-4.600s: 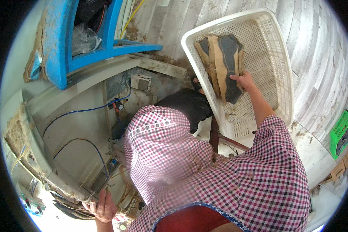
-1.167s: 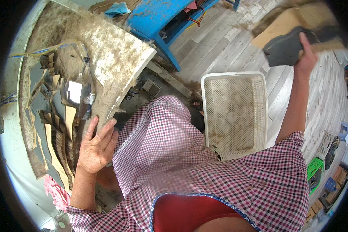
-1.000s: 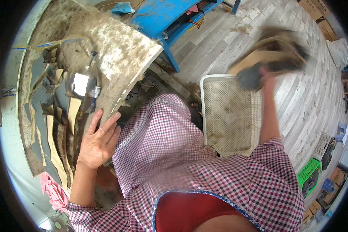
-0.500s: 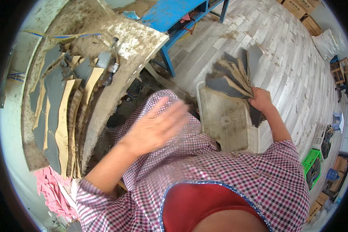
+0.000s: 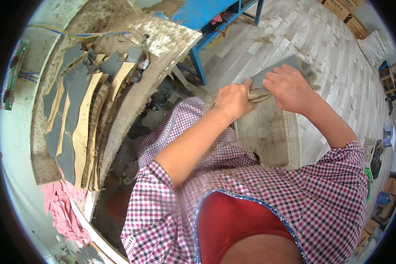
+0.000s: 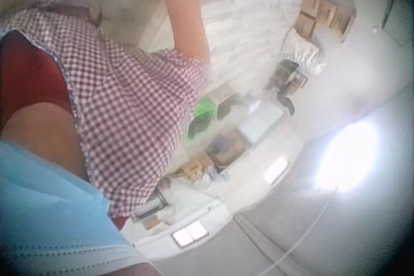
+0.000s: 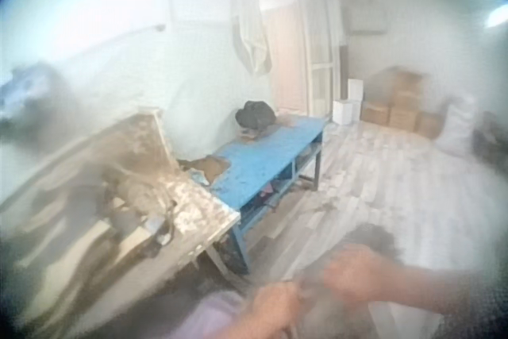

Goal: The person assembles pink insole pieces onto dark grey sole components using a handheld stapler. They repeatedly pick up insoles, align them on the soles, and staple them in place. Finished units are stacked and placed into a white basket.

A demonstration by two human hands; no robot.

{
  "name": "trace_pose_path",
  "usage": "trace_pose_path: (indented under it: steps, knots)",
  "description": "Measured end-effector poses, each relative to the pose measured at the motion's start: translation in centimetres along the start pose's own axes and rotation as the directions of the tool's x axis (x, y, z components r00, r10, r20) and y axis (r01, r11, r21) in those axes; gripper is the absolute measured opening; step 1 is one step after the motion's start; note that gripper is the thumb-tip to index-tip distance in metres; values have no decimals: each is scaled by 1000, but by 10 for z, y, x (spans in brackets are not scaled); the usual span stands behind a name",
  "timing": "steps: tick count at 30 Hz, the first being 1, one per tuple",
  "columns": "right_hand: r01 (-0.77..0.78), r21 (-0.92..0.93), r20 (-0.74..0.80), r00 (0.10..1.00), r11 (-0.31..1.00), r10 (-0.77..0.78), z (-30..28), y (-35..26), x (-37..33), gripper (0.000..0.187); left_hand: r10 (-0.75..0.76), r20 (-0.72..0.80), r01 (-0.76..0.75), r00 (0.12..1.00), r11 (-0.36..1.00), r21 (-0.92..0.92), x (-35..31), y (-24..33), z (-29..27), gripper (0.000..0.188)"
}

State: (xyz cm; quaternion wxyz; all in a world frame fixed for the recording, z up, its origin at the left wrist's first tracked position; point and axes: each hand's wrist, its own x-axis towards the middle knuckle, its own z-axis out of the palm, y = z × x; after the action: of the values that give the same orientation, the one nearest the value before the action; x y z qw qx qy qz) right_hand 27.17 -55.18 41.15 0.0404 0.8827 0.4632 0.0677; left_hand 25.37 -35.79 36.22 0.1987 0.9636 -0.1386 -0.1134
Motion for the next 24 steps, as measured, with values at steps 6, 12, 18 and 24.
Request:
trace_pose_path:
  steps: [6, 12, 18, 24]
  knots:
    - [-192, 607, -526, 629, 771, 572, -1, -6, -5, 81, -178, 69, 147, 982, 471, -870, 20, -47, 11, 53]
    - [-121, 676, 471, 829, -726, 300, 132, -52, -6, 74, -171, 259, 282, 950, 124, -951, 13, -43, 16, 48]
    - [97, 239, 526, 823, -966, 213, 163, -104, 9, 53, -156, 178, 216, 972, 275, -937, 15, -50, 19, 49]
    - [-139, 902, 403, 611, -409, 681, 93, 0, 16, 32, -42, -127, -103, 991, 364, -926, 40, -30, -24, 85]
